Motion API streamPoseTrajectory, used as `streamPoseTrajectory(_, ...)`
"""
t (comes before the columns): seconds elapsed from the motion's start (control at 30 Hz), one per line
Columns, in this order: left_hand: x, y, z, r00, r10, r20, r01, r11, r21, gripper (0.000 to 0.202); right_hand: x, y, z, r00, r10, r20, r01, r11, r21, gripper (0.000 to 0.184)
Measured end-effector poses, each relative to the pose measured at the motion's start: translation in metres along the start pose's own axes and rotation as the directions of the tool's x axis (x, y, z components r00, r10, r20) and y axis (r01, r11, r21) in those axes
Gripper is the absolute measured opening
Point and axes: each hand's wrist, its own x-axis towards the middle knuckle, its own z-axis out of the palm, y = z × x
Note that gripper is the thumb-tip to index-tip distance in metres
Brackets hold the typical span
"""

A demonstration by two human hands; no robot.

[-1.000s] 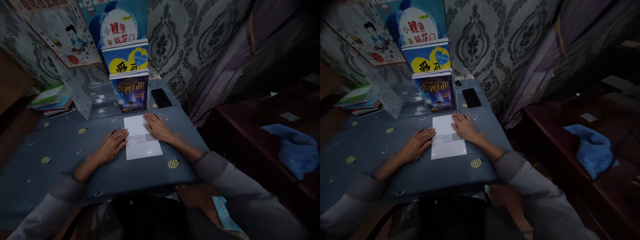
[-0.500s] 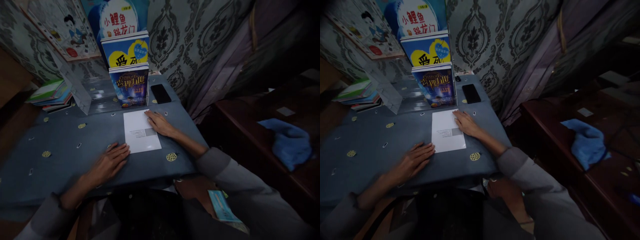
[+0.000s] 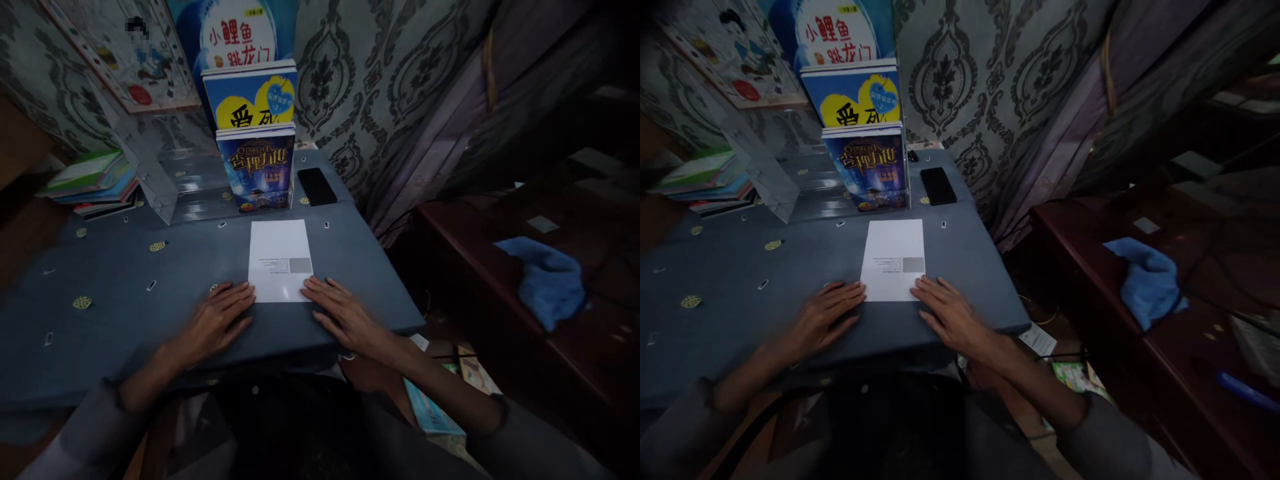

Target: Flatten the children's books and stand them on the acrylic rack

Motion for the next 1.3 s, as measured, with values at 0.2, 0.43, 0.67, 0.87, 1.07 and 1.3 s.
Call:
streamPoseTrajectory(0.2,-0.004,0.007,-0.001,1.000,0.002,0.002,-0.002,1.000,0.015,0.035,-0.016,-0.014,0.007,0.998,-0.060,-0.027,0.058,0.995,-0.086,0.049)
streamPoseTrajectory(0.43,-0.022,0.026,-0.006,1.000,0.022,-0.015,-0.022,1.000,0.017,0.032,-0.042,-0.046,0.021,0.971,-0.204,-0.122,0.194,0.977,-0.083,0.037)
streamPoseTrajectory(0.67,-0.015,0.043,-0.002,0.998,-0.025,0.064,0.016,0.992,0.129,0.052,-0.034,-0.051,0.024,0.922,-0.234,-0.310,0.189,0.968,-0.167,0.030)
streamPoseTrajectory(0.87,-0.008,0.049,0.005,0.999,-0.046,0.011,0.045,0.993,0.105,0.049,-0.020,-0.049,0.010,0.879,-0.267,-0.395,0.311,0.949,0.051,0.022)
streamPoseTrajectory(1.07,0.001,0.032,-0.003,0.982,-0.137,-0.132,0.076,0.919,-0.387,0.035,0.008,-0.060,-0.025,0.901,0.094,-0.424,0.196,0.783,0.590,0.024)
streamPoseTrajectory(1.3,0.034,0.022,-0.018,0.817,-0.574,-0.053,0.299,0.500,-0.813,0.019,0.031,-0.063,-0.054,0.869,0.327,-0.372,0.022,0.724,0.689,0.023)
